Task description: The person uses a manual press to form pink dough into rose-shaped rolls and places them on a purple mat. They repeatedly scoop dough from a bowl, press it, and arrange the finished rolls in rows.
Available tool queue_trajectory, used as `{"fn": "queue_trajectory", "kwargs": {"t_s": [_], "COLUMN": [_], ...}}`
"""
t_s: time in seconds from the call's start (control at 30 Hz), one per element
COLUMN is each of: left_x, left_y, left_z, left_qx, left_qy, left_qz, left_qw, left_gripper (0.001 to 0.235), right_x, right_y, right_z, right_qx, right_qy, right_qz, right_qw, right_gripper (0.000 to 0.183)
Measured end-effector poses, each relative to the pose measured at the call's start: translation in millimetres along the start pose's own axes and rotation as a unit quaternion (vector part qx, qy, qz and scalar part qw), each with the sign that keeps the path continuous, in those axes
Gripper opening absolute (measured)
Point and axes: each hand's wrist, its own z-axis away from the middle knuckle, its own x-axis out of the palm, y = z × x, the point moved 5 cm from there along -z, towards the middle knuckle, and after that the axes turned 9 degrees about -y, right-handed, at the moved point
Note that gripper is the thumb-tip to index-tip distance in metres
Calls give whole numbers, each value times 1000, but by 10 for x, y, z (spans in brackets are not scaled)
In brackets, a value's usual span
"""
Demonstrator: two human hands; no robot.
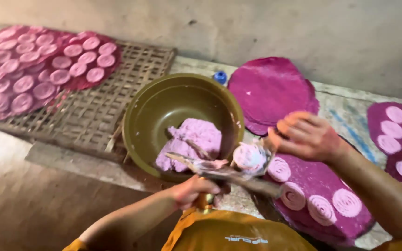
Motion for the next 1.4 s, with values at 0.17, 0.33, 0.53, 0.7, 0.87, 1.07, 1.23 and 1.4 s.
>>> {"fn": "queue_trajectory", "kwargs": {"t_s": [0.17, 0.33, 0.53, 0.7, 0.87, 1.07, 1.23, 1.4], "left_x": [15, -151, -467, -1093, -1347, -1652, -1601, -1576], "left_y": [393, 613, 937, 1275, 1724, 1540, 1557, 1591], "left_z": [230, 610, 842, 1017, 1212, 992, 1079, 1059], "left_qx": [84, 25, 78, 163, 352, 382, 337, 369], "left_qy": [125, 195, 181, 199, 366, 402, 432, 415], "left_qz": [-127, -157, -156, -206, -639, -341, -429, -375], "left_qw": [980, 968, 968, 944, 578, 759, 718, 742], "left_gripper": [36, 24, 30, 44, 30, 59, 59, 61], "right_x": [-12, -36, 145, 787, 2300, 3037, 3200, 3377], "right_y": [-169, -457, -490, -405, -739, -1267, -979, -1058], "right_z": [-310, -540, -1294, -1369, -1137, -919, -984, -992], "right_qx": [117, 115, 146, 259, 361, 265, 198, 125], "right_qy": [93, 66, 21, 2, -384, -553, -526, -558], "right_qz": [-163, -202, -208, -307, -313, -126, -133, -130], "right_qw": [975, 970, 967, 916, 790, 780, 817, 810], "right_gripper": [34, 48, 59, 64, 41, 20, 11, 14]}}
